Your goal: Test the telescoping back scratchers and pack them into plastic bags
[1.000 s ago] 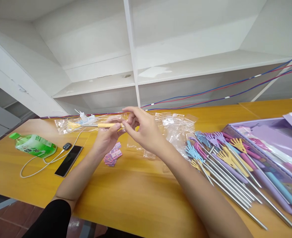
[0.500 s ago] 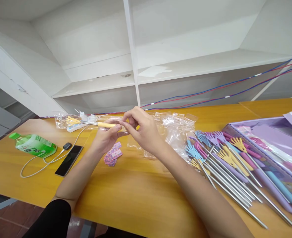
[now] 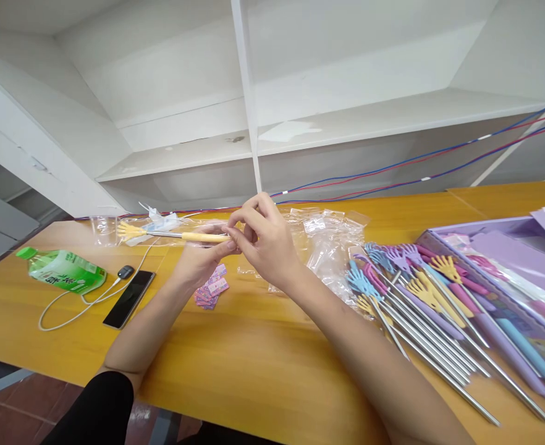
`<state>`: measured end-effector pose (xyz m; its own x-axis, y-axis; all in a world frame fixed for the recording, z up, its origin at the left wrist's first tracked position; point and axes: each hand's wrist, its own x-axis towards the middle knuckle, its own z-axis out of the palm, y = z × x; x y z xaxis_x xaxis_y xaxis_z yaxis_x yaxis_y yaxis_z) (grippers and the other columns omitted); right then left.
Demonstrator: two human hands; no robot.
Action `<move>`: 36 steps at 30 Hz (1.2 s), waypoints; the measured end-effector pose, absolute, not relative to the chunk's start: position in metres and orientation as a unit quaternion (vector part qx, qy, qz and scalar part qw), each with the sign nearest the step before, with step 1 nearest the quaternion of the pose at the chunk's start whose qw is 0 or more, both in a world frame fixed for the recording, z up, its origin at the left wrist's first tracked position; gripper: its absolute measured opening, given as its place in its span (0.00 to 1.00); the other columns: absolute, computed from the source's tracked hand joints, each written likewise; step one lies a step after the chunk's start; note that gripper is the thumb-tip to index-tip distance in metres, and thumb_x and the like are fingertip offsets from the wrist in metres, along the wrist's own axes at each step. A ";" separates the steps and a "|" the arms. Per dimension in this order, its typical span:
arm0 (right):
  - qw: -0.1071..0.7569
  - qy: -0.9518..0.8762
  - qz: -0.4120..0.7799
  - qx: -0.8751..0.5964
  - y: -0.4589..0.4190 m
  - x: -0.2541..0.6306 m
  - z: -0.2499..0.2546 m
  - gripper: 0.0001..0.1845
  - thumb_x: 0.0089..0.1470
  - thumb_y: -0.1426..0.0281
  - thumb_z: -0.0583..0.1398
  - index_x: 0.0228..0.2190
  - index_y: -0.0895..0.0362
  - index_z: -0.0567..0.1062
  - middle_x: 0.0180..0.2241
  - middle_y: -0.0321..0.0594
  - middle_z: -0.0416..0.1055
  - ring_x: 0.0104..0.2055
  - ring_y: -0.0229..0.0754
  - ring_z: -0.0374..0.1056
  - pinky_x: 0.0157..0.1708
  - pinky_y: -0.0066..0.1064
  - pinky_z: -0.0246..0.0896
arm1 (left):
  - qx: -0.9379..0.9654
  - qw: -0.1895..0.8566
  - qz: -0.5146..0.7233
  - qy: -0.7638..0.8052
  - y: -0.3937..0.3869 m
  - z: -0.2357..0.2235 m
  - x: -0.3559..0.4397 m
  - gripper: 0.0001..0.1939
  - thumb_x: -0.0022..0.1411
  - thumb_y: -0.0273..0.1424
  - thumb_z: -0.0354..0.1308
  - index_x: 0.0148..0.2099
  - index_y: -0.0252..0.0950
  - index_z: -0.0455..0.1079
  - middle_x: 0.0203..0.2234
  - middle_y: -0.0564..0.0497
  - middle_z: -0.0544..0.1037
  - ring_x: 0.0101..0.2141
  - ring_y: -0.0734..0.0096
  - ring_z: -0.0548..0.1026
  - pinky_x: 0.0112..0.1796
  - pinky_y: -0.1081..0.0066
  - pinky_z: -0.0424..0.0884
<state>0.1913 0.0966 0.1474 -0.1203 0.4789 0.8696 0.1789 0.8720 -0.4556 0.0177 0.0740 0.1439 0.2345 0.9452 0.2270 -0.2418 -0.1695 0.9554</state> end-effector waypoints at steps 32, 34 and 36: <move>0.420 -0.817 0.314 -0.240 0.105 0.212 0.155 0.29 0.70 0.53 0.60 0.22 0.55 0.60 0.22 0.29 0.52 0.25 0.32 0.49 0.27 0.29 0.42 | 0.665 0.478 0.420 0.391 0.072 0.152 -0.003 0.17 0.59 0.38 0.77 0.46 0.36 0.80 0.40 0.48 0.82 0.34 0.73 0.78 0.33 0.72 0.75; 0.417 -0.821 0.322 -0.220 0.105 0.214 0.156 0.29 0.71 0.52 0.58 0.23 0.56 0.61 0.22 0.29 0.52 0.26 0.32 0.50 0.27 0.29 0.43 | 0.665 0.482 0.425 0.381 0.071 0.150 -0.002 0.18 0.58 0.37 0.77 0.48 0.37 0.79 0.41 0.48 0.81 0.36 0.72 0.78 0.34 0.73 0.75; 0.413 -0.820 0.336 -0.211 0.105 0.215 0.156 0.29 0.73 0.52 0.56 0.23 0.56 0.63 0.23 0.30 0.54 0.27 0.32 0.52 0.28 0.29 0.46 | 0.670 0.489 0.422 0.366 0.072 0.148 0.000 0.18 0.59 0.36 0.77 0.48 0.38 0.78 0.40 0.50 0.81 0.37 0.73 0.78 0.36 0.73 0.75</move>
